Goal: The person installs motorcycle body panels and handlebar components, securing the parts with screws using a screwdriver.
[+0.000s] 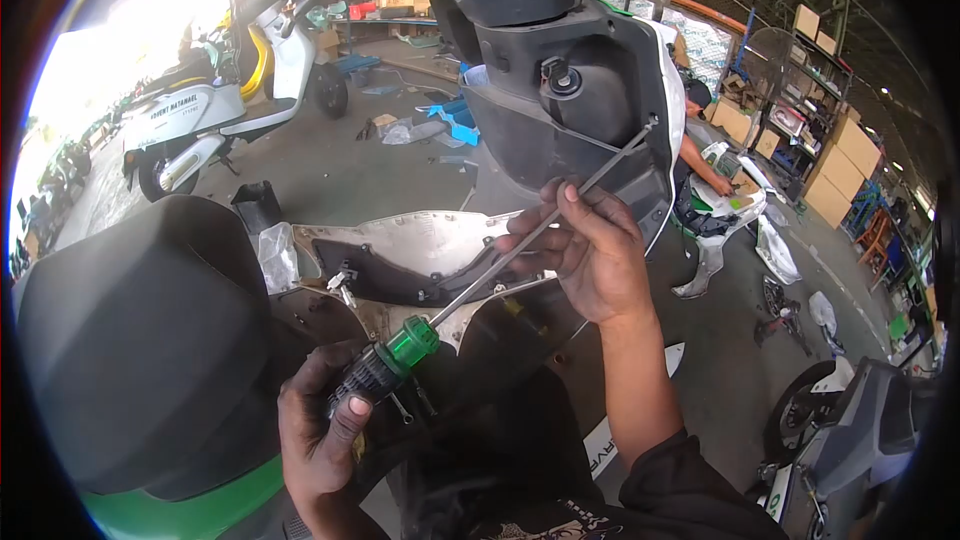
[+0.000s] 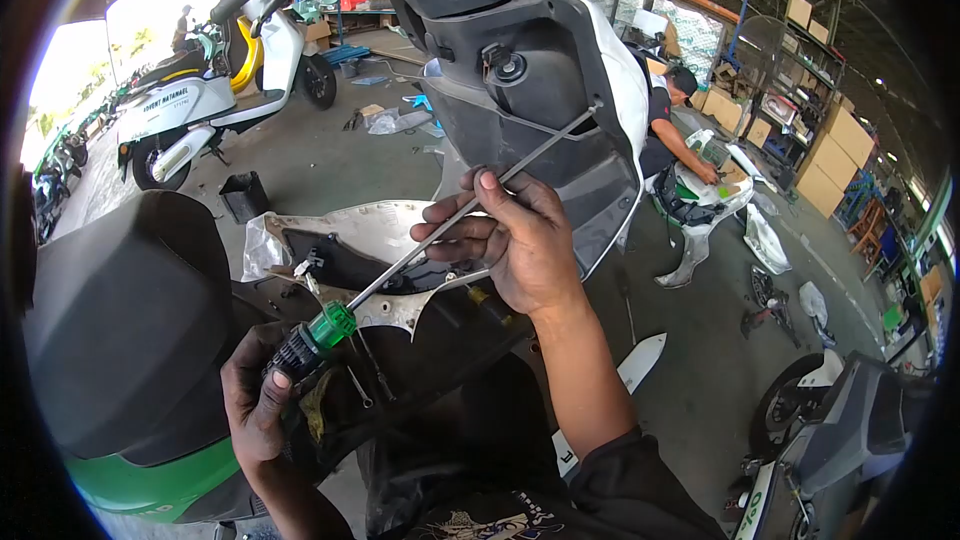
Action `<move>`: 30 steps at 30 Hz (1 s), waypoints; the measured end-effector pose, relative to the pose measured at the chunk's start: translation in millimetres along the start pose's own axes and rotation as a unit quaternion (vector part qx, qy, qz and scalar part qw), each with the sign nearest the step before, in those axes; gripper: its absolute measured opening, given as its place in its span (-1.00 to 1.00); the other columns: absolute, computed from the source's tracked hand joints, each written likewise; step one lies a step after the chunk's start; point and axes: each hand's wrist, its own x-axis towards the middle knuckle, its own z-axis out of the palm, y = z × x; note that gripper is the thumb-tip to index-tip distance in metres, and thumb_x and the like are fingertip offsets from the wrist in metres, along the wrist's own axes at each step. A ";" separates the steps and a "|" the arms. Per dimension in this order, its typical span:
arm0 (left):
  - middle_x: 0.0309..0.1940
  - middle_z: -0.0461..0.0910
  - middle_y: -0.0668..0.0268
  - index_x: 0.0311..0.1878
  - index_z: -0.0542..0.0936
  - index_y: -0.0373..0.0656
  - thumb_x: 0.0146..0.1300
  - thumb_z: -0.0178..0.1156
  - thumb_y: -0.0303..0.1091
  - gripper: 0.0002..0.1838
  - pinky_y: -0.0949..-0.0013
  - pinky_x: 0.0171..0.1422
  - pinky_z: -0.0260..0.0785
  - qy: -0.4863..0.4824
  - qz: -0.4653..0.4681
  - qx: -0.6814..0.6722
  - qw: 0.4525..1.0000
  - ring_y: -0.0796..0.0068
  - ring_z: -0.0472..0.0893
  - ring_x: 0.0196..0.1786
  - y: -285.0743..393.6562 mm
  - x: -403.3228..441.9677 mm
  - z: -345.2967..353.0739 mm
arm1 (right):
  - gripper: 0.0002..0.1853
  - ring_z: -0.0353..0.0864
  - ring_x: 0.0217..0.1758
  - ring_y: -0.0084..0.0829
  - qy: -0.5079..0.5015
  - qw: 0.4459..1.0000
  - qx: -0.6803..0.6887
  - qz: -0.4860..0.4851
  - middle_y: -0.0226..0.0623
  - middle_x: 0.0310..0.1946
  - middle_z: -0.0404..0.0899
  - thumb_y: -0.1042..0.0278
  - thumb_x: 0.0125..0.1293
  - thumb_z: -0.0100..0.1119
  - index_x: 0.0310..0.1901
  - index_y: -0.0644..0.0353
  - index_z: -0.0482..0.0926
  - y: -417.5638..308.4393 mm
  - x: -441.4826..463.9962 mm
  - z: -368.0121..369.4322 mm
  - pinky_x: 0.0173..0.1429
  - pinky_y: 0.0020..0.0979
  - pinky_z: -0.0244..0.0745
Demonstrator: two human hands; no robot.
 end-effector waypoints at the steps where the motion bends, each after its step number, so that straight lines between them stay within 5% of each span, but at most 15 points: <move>1: -0.23 0.55 0.23 -0.02 0.51 -0.47 0.20 0.30 -0.04 -0.41 0.45 -0.01 0.36 -0.006 0.006 -0.001 1.000 0.50 0.52 -0.15 -2.6 0.3 -2.2 | -0.75 0.72 -0.18 0.02 0.000 1.000 -0.004 0.001 0.10 -0.29 0.63 0.22 0.48 0.00 -0.15 0.28 0.43 -0.9 1.2 1.1 -0.22 -0.17 0.74; 5: -0.16 0.55 0.18 0.03 0.48 -0.49 0.23 0.28 -0.08 -0.42 0.41 0.01 0.42 -0.009 0.009 -0.022 1.000 0.46 0.54 -0.10 -5.7 5.2 -1.8 | -0.74 0.72 -0.18 0.04 -0.004 1.000 -0.007 -0.006 0.12 -0.29 0.63 0.21 0.48 -0.01 -0.13 0.30 0.43 -1.5 4.5 0.3 -0.22 -0.16 0.74; 8: -0.41 0.61 0.21 -0.10 0.55 -0.43 0.16 0.27 -0.01 -0.44 0.46 -0.19 0.36 0.034 0.032 -0.036 0.998 0.50 0.54 -0.33 -2.1 18.3 10.7 | -0.72 0.71 -0.17 0.07 0.001 1.000 -0.007 -0.022 0.13 -0.28 0.63 0.21 0.48 -0.01 -0.10 0.33 0.46 -0.8 10.5 -5.3 -0.22 -0.15 0.74; 11: -0.41 0.60 0.22 -0.09 0.56 -0.42 0.17 0.27 0.00 -0.44 0.47 -0.20 0.35 -0.013 0.007 -0.019 1.000 0.51 0.53 -0.33 -2.0 24.7 3.1 | -0.71 0.71 -0.17 0.11 0.007 0.999 -0.002 -0.032 0.15 -0.27 0.63 0.22 0.47 0.00 -0.08 0.35 0.48 -1.7 11.1 -6.9 -0.21 -0.14 0.74; 21: -0.33 0.61 0.25 -0.11 0.57 -0.43 0.26 0.18 0.07 -0.41 0.51 -0.20 0.33 0.048 0.055 -0.089 0.993 0.54 0.53 -0.31 26.4 40.3 10.4 | -0.72 0.71 -0.19 0.09 0.028 0.996 0.046 -0.071 0.11 -0.30 0.64 0.20 0.45 0.04 -0.13 0.31 0.52 0.8 17.9 1.0 -0.20 -0.13 0.74; 23: -0.36 0.60 0.21 -0.11 0.57 -0.43 0.28 0.16 0.05 -0.43 0.49 -0.19 0.35 0.049 0.030 -0.057 0.997 0.51 0.56 -0.31 45.4 41.9 7.4 | -0.72 0.72 -0.20 0.07 0.034 0.993 0.068 -0.090 0.09 -0.30 0.65 0.20 0.45 0.05 -0.13 0.30 0.52 2.6 18.8 6.9 -0.21 -0.14 0.74; 25: -0.40 0.57 0.16 -0.14 0.58 -0.43 0.27 0.16 0.05 -0.43 0.48 -0.19 0.36 0.059 0.123 0.133 0.982 0.45 0.56 -0.33 55.1 46.1 3.3 | -0.72 0.72 -0.22 0.03 0.056 0.984 0.119 -0.121 0.02 -0.29 0.65 0.18 0.44 0.08 -0.13 0.28 0.51 5.7 19.0 13.8 -0.23 -0.15 0.73; 27: -0.28 0.53 0.15 -0.14 0.56 -0.37 0.23 0.23 -0.08 -0.56 0.37 -0.19 0.34 0.015 0.195 0.206 0.959 0.43 0.49 -0.27 67.2 52.8 -5.4 | -0.77 0.72 -0.23 -0.10 0.106 0.970 0.188 -0.110 -0.14 -0.30 0.63 0.17 0.41 0.12 -0.12 0.18 0.50 13.1 18.9 24.7 -0.22 -0.16 0.71; 29: -0.31 0.47 0.16 -0.19 0.56 -0.28 0.00 0.31 -0.39 -0.71 0.35 -0.18 0.34 0.003 0.337 0.346 0.876 0.31 0.48 -0.26 77.0 52.7 -5.6 | -0.81 0.72 -0.27 -0.19 0.115 0.959 0.223 -0.132 -0.23 -0.34 0.61 0.21 0.38 0.19 -0.16 0.14 0.52 19.5 18.4 34.5 -0.20 -0.18 0.71; 30: -0.31 0.43 0.18 -0.20 0.56 -0.23 -0.17 0.25 -0.57 -0.66 0.31 -0.15 0.35 -0.027 0.326 0.380 0.865 0.25 0.47 -0.23 84.1 48.2 -6.7 | -0.86 0.71 -0.29 -0.26 0.105 0.953 0.246 -0.144 -0.31 -0.37 0.59 0.27 0.35 0.23 -0.22 0.13 0.53 20.6 18.3 36.6 -0.19 -0.18 0.71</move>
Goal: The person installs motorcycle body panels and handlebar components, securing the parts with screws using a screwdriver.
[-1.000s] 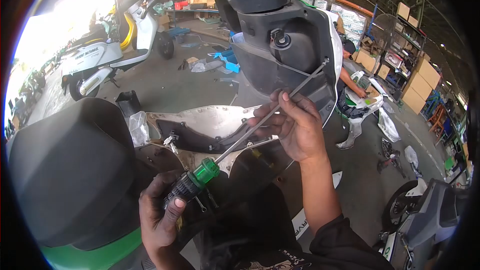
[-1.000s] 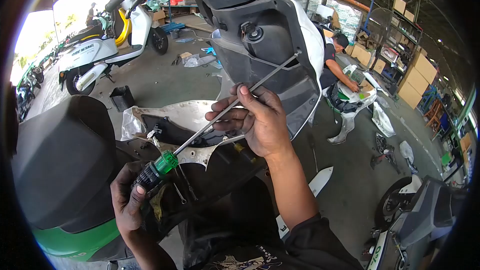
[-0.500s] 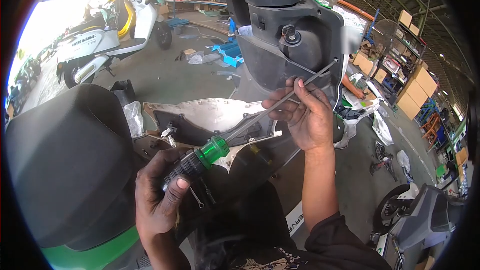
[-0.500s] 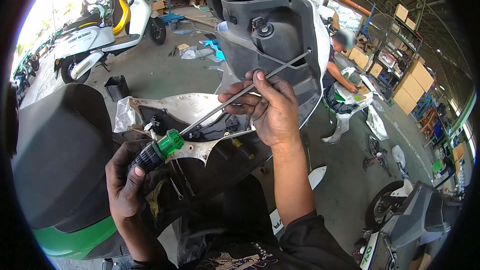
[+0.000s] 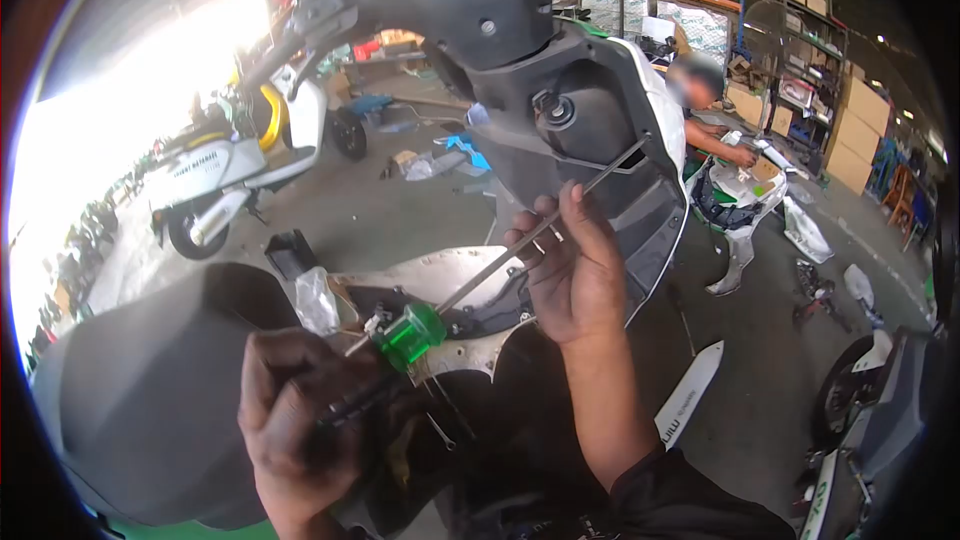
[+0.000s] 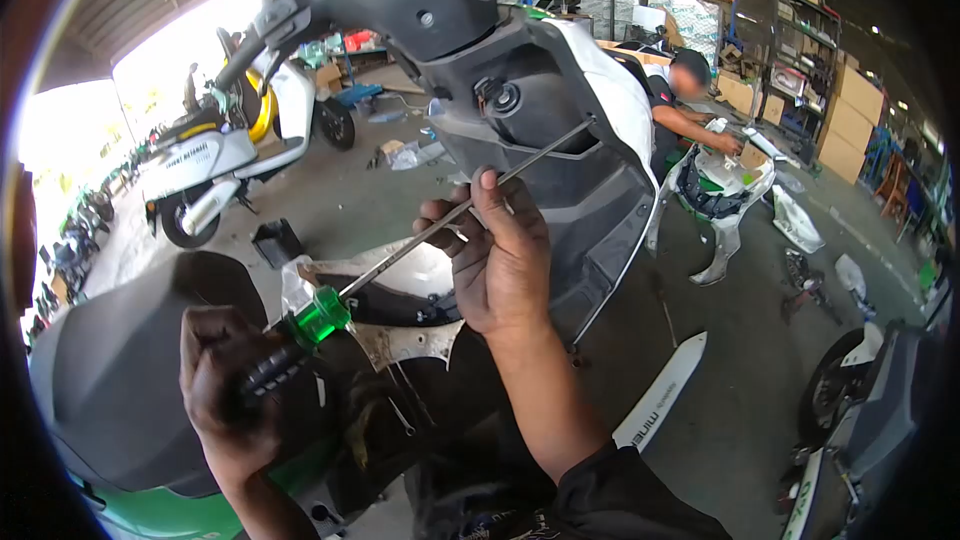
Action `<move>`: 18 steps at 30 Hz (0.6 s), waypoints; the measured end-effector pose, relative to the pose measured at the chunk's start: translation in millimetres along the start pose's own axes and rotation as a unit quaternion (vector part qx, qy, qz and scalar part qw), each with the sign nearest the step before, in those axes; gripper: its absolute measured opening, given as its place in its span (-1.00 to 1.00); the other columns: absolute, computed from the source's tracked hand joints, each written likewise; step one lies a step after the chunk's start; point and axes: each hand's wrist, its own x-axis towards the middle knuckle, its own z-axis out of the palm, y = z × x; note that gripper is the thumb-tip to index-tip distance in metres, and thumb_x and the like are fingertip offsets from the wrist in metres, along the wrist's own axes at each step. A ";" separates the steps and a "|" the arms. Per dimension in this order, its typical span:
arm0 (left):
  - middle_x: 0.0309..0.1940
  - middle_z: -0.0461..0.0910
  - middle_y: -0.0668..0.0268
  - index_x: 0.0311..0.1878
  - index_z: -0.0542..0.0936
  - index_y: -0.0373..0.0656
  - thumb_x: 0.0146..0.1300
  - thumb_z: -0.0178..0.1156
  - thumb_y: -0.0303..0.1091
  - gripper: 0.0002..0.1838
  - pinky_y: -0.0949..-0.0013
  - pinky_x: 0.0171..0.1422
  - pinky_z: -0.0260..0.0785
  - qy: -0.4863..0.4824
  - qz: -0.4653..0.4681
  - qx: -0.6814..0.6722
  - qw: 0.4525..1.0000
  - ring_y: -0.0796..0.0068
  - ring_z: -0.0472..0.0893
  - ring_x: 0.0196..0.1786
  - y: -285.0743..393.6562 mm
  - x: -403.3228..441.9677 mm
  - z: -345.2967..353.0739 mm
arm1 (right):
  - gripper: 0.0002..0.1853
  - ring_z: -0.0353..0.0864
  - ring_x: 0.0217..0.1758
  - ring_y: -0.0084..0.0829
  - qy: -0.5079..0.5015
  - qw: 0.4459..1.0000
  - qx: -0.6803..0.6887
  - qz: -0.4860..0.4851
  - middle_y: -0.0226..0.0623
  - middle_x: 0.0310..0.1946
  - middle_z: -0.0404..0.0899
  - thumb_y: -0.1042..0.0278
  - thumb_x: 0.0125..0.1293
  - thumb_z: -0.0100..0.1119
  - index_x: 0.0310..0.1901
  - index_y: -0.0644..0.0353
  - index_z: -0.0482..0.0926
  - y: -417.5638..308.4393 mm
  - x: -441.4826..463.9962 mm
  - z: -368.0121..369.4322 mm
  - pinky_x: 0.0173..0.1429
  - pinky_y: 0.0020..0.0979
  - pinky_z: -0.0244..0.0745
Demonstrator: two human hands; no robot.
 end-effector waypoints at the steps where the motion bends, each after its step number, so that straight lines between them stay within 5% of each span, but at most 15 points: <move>1: -0.31 0.43 0.18 -0.20 0.56 -0.23 -0.17 0.25 -0.57 -0.66 0.31 -0.15 0.35 -0.003 0.013 0.007 1.000 0.25 0.47 -0.23 0.7 -0.3 -2.2 | -0.90 0.71 -0.29 -0.27 -0.011 0.999 0.015 -0.035 -0.32 -0.35 0.61 0.32 0.34 0.23 -0.24 0.13 0.55 3.4 0.3 -0.6 -0.19 -0.15 0.71; 3: -0.31 0.43 0.17 -0.13 0.54 -0.22 -0.21 0.21 -0.59 -0.57 0.27 -0.10 0.35 -0.017 0.026 0.014 0.999 0.24 0.45 -0.20 -2.5 2.5 -2.7 | -0.92 0.72 -0.23 -0.25 -0.035 0.997 0.043 -0.050 -0.28 -0.31 0.63 0.34 0.36 0.20 -0.22 0.13 0.56 9.1 1.7 -2.3 -0.12 -0.10 0.70; 5: -0.28 0.49 0.19 -0.09 0.56 -0.25 -0.12 0.38 -0.55 -0.57 0.41 -0.30 0.41 0.000 0.059 0.012 0.998 0.29 0.54 -0.33 -5.9 14.7 -0.7 | -0.92 0.71 -0.17 -0.22 -0.029 0.996 0.073 -0.043 -0.26 -0.29 0.63 0.35 0.36 0.19 -0.20 0.14 0.57 8.0 2.7 1.4 -0.05 -0.08 0.67; 6: -0.28 0.51 0.14 -0.06 0.51 -0.29 0.00 0.35 -0.42 -0.60 0.43 -0.38 0.42 -0.019 -0.104 -0.222 0.969 0.28 0.56 -0.40 -7.4 12.9 -0.6 | -0.91 0.70 -0.12 -0.20 -0.023 0.995 0.093 -0.025 -0.24 -0.26 0.64 0.36 0.37 0.18 -0.19 0.16 0.57 7.3 3.1 3.1 0.02 -0.05 0.65; 8: -0.31 0.58 -0.02 -0.01 0.43 -0.38 0.27 0.21 -0.09 -0.51 0.47 -0.63 0.42 -0.048 -0.418 -0.562 0.712 0.30 0.57 -0.63 -9.2 10.3 -13.1 | -0.88 0.66 -0.04 -0.19 -0.037 0.993 0.110 -0.016 -0.25 -0.23 0.62 0.35 0.36 0.18 -0.15 0.17 0.56 9.0 5.8 5.0 0.11 -0.04 0.60; 11: -0.37 0.59 -0.03 -0.01 0.43 -0.38 0.28 0.20 -0.05 -0.49 0.46 -0.74 0.32 -0.076 -0.449 -0.501 0.736 0.30 0.51 -0.74 -35.8 13.9 -16.0 | -0.79 0.59 0.12 -0.16 -0.082 0.988 0.132 -0.005 -0.26 -0.13 0.59 0.33 0.40 0.11 -0.01 0.21 0.53 11.5 9.0 1.5 0.28 0.02 0.49; 13: -0.35 0.60 -0.02 0.00 0.44 -0.35 0.24 0.24 -0.16 -0.55 0.42 -0.63 0.41 -0.168 -0.381 -0.438 0.796 0.31 0.57 -0.63 -37.8 20.3 -22.7 | -0.76 0.62 0.08 -0.13 -0.051 0.986 0.159 0.003 -0.21 -0.12 0.61 0.31 0.45 0.03 0.03 0.24 0.50 9.2 4.9 10.8 0.26 0.01 0.49; 14: -0.33 0.59 0.00 -0.02 0.46 -0.35 0.17 0.29 -0.26 -0.58 0.40 -0.56 0.44 -0.138 -0.121 -0.136 0.973 0.31 0.57 -0.57 -42.1 15.6 -19.1 | -0.72 0.62 -0.06 -0.30 -0.033 0.988 0.154 0.001 -0.32 -0.16 0.58 0.30 0.47 -0.01 0.11 0.21 0.48 6.1 0.6 18.2 0.16 -0.15 0.50; 16: -0.32 0.59 0.03 -0.04 0.47 -0.34 0.10 0.33 -0.35 -0.60 0.39 -0.48 0.47 -0.086 0.166 0.193 0.963 0.31 0.57 -0.52 -41.0 17.6 -19.1 | -0.72 0.55 -0.16 -0.43 -0.083 0.971 0.223 -0.009 -0.39 -0.21 0.54 0.31 0.47 -0.02 0.12 0.20 0.46 11.8 2.9 14.0 0.06 -0.27 0.44; 17: -0.27 0.58 0.03 -0.05 0.48 -0.34 0.05 0.34 -0.41 -0.60 0.39 -0.44 0.47 -0.081 0.213 0.176 0.958 0.29 0.57 -0.49 -37.8 22.1 -18.3 | -0.72 0.48 -0.25 -0.57 -0.135 0.950 0.281 -0.014 -0.46 -0.26 0.51 0.32 0.47 -0.02 0.14 0.19 0.44 12.0 3.5 15.2 -0.04 -0.39 0.38; 18: -0.22 0.58 0.03 -0.06 0.48 -0.33 0.00 0.36 -0.46 -0.59 0.38 -0.41 0.46 -0.074 0.260 0.158 0.950 0.26 0.57 -0.46 -32.7 29.1 -15.3 | -0.72 0.29 -0.41 -0.66 -0.076 0.959 0.274 0.000 -0.54 -0.38 0.42 0.32 0.47 -0.01 0.14 0.17 0.44 10.8 2.2 18.9 -0.18 -0.47 0.21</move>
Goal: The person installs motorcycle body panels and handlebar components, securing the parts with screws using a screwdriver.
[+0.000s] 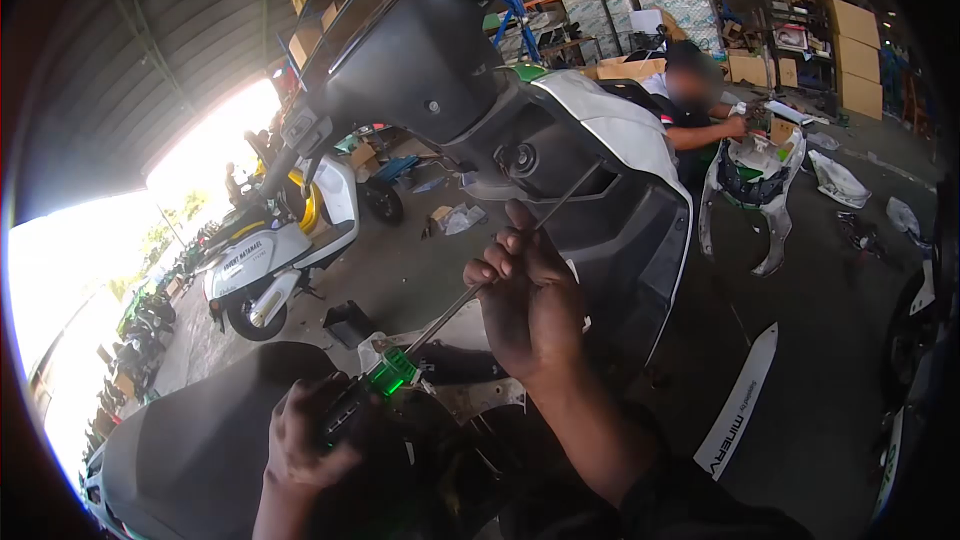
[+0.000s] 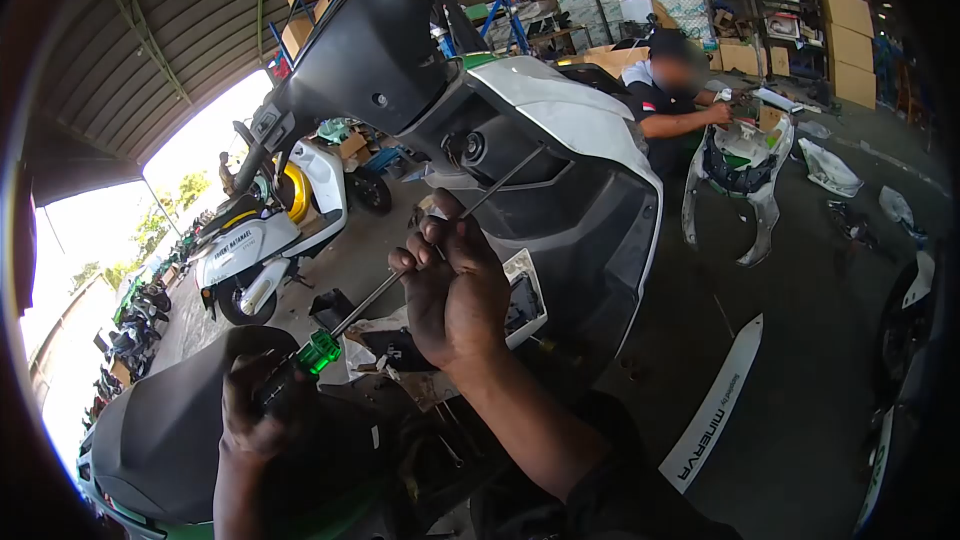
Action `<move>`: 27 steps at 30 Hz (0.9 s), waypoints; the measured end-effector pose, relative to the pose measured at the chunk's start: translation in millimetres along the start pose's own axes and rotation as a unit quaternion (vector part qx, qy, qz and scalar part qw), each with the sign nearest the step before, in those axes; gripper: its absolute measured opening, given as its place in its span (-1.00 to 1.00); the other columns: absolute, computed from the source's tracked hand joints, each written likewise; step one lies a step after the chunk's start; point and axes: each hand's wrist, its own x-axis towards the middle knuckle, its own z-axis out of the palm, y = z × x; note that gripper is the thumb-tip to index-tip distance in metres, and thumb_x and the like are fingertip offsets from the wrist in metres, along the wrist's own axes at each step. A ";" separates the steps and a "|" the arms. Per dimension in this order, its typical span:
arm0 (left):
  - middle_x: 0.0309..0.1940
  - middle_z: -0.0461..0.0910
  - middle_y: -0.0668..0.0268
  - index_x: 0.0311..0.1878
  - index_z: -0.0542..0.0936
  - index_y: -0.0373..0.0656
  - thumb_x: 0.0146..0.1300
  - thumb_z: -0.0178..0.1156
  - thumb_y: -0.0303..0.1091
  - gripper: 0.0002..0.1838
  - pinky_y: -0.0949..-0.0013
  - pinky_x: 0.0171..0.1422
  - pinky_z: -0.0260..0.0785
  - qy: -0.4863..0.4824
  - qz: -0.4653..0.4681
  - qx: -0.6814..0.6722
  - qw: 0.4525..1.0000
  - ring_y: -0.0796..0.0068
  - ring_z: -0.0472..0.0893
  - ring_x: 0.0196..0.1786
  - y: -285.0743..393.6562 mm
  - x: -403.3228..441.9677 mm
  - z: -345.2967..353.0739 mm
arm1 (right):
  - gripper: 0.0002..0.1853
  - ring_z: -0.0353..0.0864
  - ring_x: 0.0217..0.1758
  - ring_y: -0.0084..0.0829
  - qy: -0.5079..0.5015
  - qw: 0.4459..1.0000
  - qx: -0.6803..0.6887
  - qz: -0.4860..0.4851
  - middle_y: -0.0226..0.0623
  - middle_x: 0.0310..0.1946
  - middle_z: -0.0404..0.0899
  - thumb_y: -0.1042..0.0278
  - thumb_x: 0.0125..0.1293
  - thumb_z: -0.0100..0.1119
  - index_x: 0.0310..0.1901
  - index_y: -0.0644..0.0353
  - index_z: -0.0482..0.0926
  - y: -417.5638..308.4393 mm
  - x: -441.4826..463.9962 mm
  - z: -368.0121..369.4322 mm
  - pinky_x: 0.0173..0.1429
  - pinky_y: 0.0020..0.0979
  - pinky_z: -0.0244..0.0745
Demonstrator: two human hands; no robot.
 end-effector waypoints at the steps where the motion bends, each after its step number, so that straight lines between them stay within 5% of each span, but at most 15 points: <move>1: -0.18 0.57 0.03 -0.07 0.49 -0.32 -0.06 0.37 -0.52 -0.57 0.37 -0.37 0.46 0.015 0.049 -0.013 0.999 0.24 0.57 -0.42 4.2 9.3 0.6 | -0.72 0.29 -0.41 -0.66 0.000 1.000 0.002 -0.002 -0.54 -0.38 0.42 0.32 0.47 -0.01 0.14 0.17 0.44 2.3 1.1 0.0 -0.18 -0.47 0.21; 2: -0.17 0.56 -0.02 -0.09 0.51 -0.28 0.05 0.29 -0.50 -0.68 0.38 -0.39 0.46 -0.010 -0.117 -0.096 0.988 0.25 0.57 -0.40 22.8 26.5 -8.1 | -0.73 0.28 -0.42 -0.67 -0.009 1.000 0.023 0.001 -0.55 -0.39 0.41 0.32 0.46 0.00 0.13 0.16 0.44 4.0 2.6 -2.1 -0.19 -0.48 0.21; 9: -0.13 0.55 -0.07 -0.07 0.60 -0.19 0.08 0.28 -0.53 -0.71 0.34 -0.48 0.45 -0.079 -0.081 -0.002 0.994 0.22 0.62 -0.40 26.3 24.0 -11.2 | -0.79 0.24 -0.43 -0.62 0.039 0.994 0.102 -0.012 -0.52 -0.43 0.36 0.23 0.45 0.06 0.00 0.11 0.49 2.0 4.9 0.1 -0.26 -0.51 0.19; 10: -0.15 0.55 -0.02 -0.13 0.66 -0.12 0.04 0.34 -0.52 -0.72 0.36 -0.47 0.44 -0.051 0.051 0.038 0.997 0.27 0.62 -0.39 16.2 13.2 -10.9 | -0.80 0.25 -0.44 -0.61 0.054 0.990 0.132 -0.008 -0.51 -0.43 0.36 0.20 0.45 0.07 -0.06 0.11 0.50 3.5 9.4 3.2 -0.29 -0.51 0.19; 14: -0.15 0.54 0.00 -0.18 0.68 -0.13 -0.05 0.44 -0.51 -0.70 0.32 -0.44 0.47 -0.022 0.084 0.091 0.992 0.29 0.61 -0.39 23.0 12.9 -3.1 | -0.81 0.26 -0.46 -0.60 0.121 0.983 0.131 -0.049 -0.50 -0.45 0.35 0.16 0.44 0.09 -0.24 0.09 0.45 1.5 14.8 4.0 -0.35 -0.52 0.16; 15: -0.17 0.54 0.01 -0.15 0.66 -0.15 -0.03 0.42 -0.53 -0.69 0.32 -0.47 0.46 -0.003 -0.122 -0.155 0.980 0.28 0.60 -0.41 29.3 15.5 -0.9 | -0.81 0.24 -0.47 -0.60 0.105 0.985 0.132 -0.045 -0.50 -0.46 0.33 0.17 0.44 0.08 -0.24 0.08 0.44 4.7 18.3 0.6 -0.36 -0.52 0.15; 17: -0.19 0.54 0.01 -0.12 0.65 -0.18 -0.02 0.40 -0.55 -0.68 0.33 -0.49 0.46 0.003 -0.310 -0.384 0.870 0.28 0.60 -0.42 31.5 18.0 0.6 | -0.82 0.23 -0.49 -0.60 0.088 0.986 0.137 -0.048 -0.51 -0.47 0.32 0.18 0.45 0.07 -0.24 0.08 0.44 5.5 21.5 -2.2 -0.36 -0.53 0.15; 20: -0.21 0.54 -0.01 -0.11 0.59 -0.26 0.05 0.35 -0.47 -0.71 0.24 -0.40 0.48 -0.062 -0.159 -0.160 0.972 0.17 0.61 -0.35 21.2 11.3 -5.5 | -0.80 0.20 -0.51 -0.64 0.051 0.988 0.137 -0.045 -0.51 -0.49 0.31 0.14 0.50 -0.04 -0.19 0.07 0.43 7.0 19.4 -5.0 -0.38 -0.54 0.12; 23: -0.23 0.54 -0.03 -0.10 0.53 -0.34 0.12 0.30 -0.40 -0.69 0.16 -0.30 0.51 -0.123 0.006 0.065 0.990 0.06 0.61 -0.28 14.3 9.6 -8.6 | -0.74 0.19 -0.53 -0.65 0.058 0.987 0.145 -0.040 -0.53 -0.52 0.30 0.07 0.53 -0.12 -0.18 0.07 0.41 9.5 20.1 0.0 -0.40 -0.56 0.10; 27: -0.22 0.50 -0.01 -0.02 0.49 -0.35 0.10 0.29 -0.47 -0.63 0.07 -0.22 0.50 -0.054 0.019 0.030 0.998 0.05 0.60 -0.21 19.1 23.2 -0.9 | -0.71 0.15 -0.57 -0.65 0.068 0.985 0.155 -0.029 -0.55 -0.57 0.27 0.05 0.55 -0.20 -0.19 0.05 0.39 8.4 22.2 0.5 -0.46 -0.55 0.08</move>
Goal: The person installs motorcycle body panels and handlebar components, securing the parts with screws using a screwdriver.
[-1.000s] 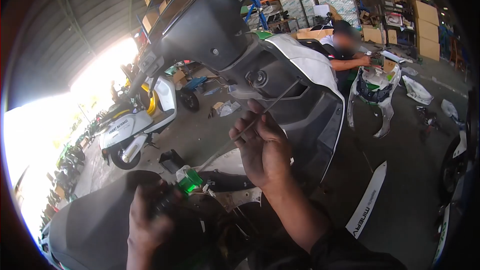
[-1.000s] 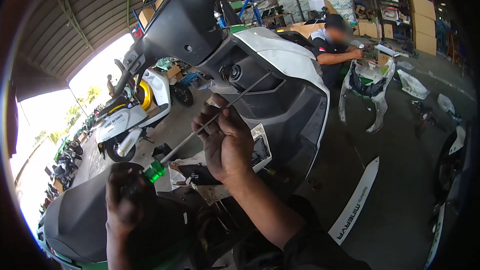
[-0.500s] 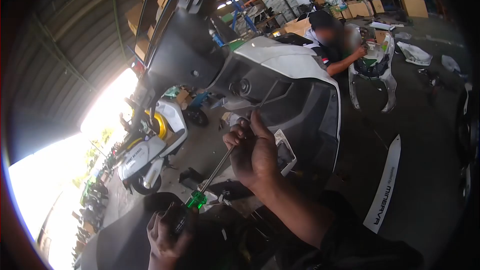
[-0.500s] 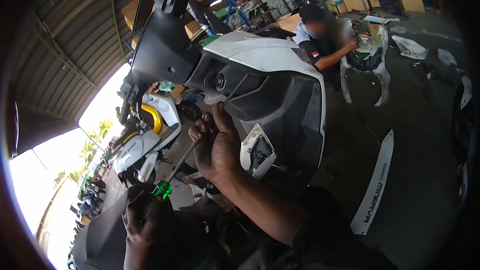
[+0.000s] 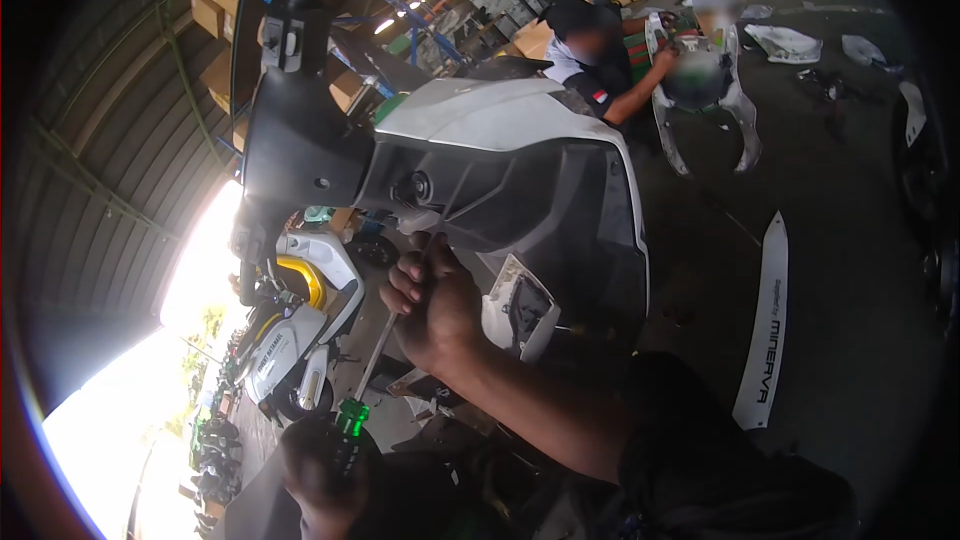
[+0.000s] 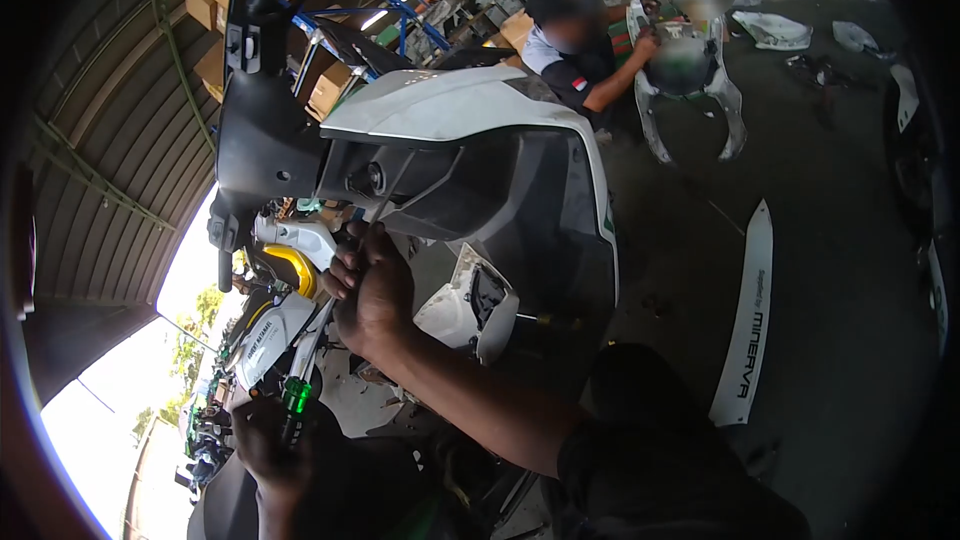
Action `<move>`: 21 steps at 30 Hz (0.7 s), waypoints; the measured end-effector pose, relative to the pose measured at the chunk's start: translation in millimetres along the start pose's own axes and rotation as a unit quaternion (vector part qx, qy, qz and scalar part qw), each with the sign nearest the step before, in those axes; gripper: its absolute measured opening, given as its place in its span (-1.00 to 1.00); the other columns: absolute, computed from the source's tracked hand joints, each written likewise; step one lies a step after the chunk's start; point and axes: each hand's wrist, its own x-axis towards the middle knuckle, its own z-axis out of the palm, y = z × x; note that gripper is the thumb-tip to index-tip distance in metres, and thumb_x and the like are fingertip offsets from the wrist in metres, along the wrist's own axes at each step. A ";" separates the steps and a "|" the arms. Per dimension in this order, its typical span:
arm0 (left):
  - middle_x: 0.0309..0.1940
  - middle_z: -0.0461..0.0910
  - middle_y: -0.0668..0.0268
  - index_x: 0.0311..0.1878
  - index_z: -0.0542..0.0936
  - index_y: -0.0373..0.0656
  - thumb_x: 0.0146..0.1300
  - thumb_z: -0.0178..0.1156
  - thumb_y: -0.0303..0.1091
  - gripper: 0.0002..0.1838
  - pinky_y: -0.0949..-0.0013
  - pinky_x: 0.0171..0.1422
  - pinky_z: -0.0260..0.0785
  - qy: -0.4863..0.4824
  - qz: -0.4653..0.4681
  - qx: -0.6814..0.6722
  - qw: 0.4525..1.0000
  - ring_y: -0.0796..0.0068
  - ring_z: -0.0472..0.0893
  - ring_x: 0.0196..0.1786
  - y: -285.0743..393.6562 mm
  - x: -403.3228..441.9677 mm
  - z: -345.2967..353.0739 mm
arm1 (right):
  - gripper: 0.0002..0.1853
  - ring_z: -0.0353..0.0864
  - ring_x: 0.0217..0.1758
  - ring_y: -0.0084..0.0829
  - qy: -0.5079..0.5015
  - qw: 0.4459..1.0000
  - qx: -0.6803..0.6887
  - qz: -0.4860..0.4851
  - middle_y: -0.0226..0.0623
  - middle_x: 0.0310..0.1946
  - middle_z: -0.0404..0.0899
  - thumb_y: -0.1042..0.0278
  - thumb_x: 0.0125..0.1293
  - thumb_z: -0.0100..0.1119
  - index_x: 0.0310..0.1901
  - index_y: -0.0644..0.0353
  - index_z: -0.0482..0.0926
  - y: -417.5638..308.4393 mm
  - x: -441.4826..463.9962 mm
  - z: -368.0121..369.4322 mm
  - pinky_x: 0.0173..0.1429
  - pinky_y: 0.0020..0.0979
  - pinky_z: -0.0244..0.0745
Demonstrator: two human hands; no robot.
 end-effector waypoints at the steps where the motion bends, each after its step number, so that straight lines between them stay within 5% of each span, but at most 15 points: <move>1: -0.17 0.53 0.00 0.05 0.44 -0.36 0.19 0.26 -0.46 -0.61 0.13 -0.16 0.52 -0.024 -0.179 -0.188 0.965 0.13 0.61 -0.10 10.2 2.9 -4.5 | -0.71 0.14 -0.58 -0.65 0.006 1.000 0.006 0.001 -0.55 -0.58 0.26 0.05 0.55 -0.22 -0.20 0.04 0.40 1.4 2.4 1.1 -0.47 -0.55 0.06; 8: -0.11 0.54 -0.06 0.10 0.42 -0.41 0.30 0.14 -0.45 -0.65 0.19 -0.21 0.56 0.002 -0.084 -0.066 0.994 0.09 0.65 -0.22 0.2 -4.0 0.6 | -0.67 0.13 -0.55 -0.64 0.069 0.995 -0.053 -0.041 -0.56 -0.56 0.25 0.02 0.55 -0.23 -0.16 0.08 0.43 6.8 3.5 11.0 -0.41 -0.56 0.09; 9: -0.14 0.53 -0.07 -0.02 0.49 -0.40 0.19 0.24 -0.49 -0.69 0.17 -0.11 0.50 -0.070 -0.178 0.036 0.981 0.02 0.61 -0.14 10.8 2.5 -5.8 | -0.67 0.13 -0.55 -0.64 0.075 0.995 -0.051 -0.039 -0.56 -0.56 0.25 0.02 0.55 -0.23 -0.16 0.08 0.43 8.1 5.0 10.9 -0.41 -0.56 0.09; 12: -0.18 0.51 -0.06 -0.12 0.54 -0.37 0.08 0.30 -0.50 -0.71 0.15 -0.06 0.44 -0.017 -0.069 0.039 0.997 -0.03 0.57 -0.12 -8.2 -2.1 -4.1 | -0.65 0.14 -0.56 -0.64 0.070 0.996 -0.043 -0.041 -0.57 -0.56 0.25 0.01 0.55 -0.23 -0.15 0.10 0.43 7.2 12.6 11.2 -0.43 -0.55 0.10; 14: -0.24 0.56 0.07 0.03 0.46 -0.34 0.13 0.33 -0.43 -0.59 0.24 -0.21 0.49 -0.057 -0.168 -0.132 0.975 0.21 0.60 -0.26 -15.5 -0.7 -0.7 | -0.66 0.15 -0.57 -0.65 0.054 0.998 -0.040 -0.012 -0.58 -0.56 0.24 0.02 0.55 -0.22 -0.15 0.09 0.44 6.1 14.1 7.6 -0.45 -0.55 0.11; 15: -0.28 0.60 0.09 -0.03 0.50 -0.37 0.16 0.32 -0.28 -0.59 0.33 -0.33 0.47 -0.127 -0.313 -0.313 0.888 0.32 0.58 -0.39 -20.0 -3.5 -7.3 | -0.67 0.15 -0.58 -0.66 0.081 0.993 -0.080 -0.020 -0.59 -0.56 0.24 0.02 0.55 -0.20 -0.16 0.08 0.45 5.6 11.8 9.8 -0.48 -0.54 0.10; 16: -0.33 0.64 0.10 -0.08 0.54 -0.40 0.20 0.32 -0.14 -0.54 0.41 -0.46 0.44 -0.181 -0.437 -0.478 0.740 0.43 0.55 -0.52 -18.1 3.8 -15.1 | -0.68 0.16 -0.58 -0.66 0.077 0.995 -0.055 -0.028 -0.59 -0.56 0.23 0.02 0.53 -0.18 -0.17 0.08 0.45 7.3 16.7 0.5 -0.48 -0.55 0.10; 18: -0.34 0.66 0.13 -0.03 0.52 -0.43 0.22 0.30 -0.07 -0.47 0.52 -0.58 0.35 -0.171 -0.458 -0.601 0.632 0.55 0.48 -0.64 -37.1 -11.4 -2.1 | -0.67 0.17 -0.55 -0.66 0.029 0.996 -0.068 -0.041 -0.58 -0.56 0.22 0.02 0.54 -0.18 -0.16 0.10 0.44 3.6 14.0 -7.4 -0.46 -0.55 0.10; 19: -0.34 0.66 0.13 -0.03 0.52 -0.43 0.22 0.30 -0.07 -0.47 0.52 -0.58 0.35 -0.163 -0.462 -0.596 0.636 0.55 0.48 -0.64 -34.7 -9.0 -3.8 | -0.66 0.17 -0.54 -0.65 0.030 0.997 -0.067 -0.032 -0.57 -0.56 0.23 0.02 0.54 -0.19 -0.16 0.11 0.44 1.2 12.6 -4.4 -0.45 -0.55 0.11; 20: -0.32 0.64 0.09 -0.01 0.52 -0.41 0.18 0.29 -0.18 -0.52 0.45 -0.54 0.39 -0.155 -0.366 -0.415 0.819 0.45 0.52 -0.59 -28.3 -5.6 -3.4 | -0.66 0.17 -0.53 -0.65 0.036 0.997 -0.065 -0.026 -0.56 -0.55 0.23 0.02 0.54 -0.20 -0.16 0.11 0.44 -0.5 10.2 -1.3 -0.43 -0.54 0.11; 21: -0.30 0.63 0.04 0.02 0.52 -0.40 0.15 0.29 -0.28 -0.55 0.38 -0.51 0.43 -0.142 -0.244 -0.203 0.938 0.35 0.55 -0.53 -20.7 -3.3 -2.6 | -0.63 0.17 -0.54 -0.63 0.040 0.998 -0.051 -0.018 -0.55 -0.55 0.24 -0.01 0.55 -0.22 -0.18 0.12 0.45 -0.7 11.8 -1.0 -0.43 -0.53 0.12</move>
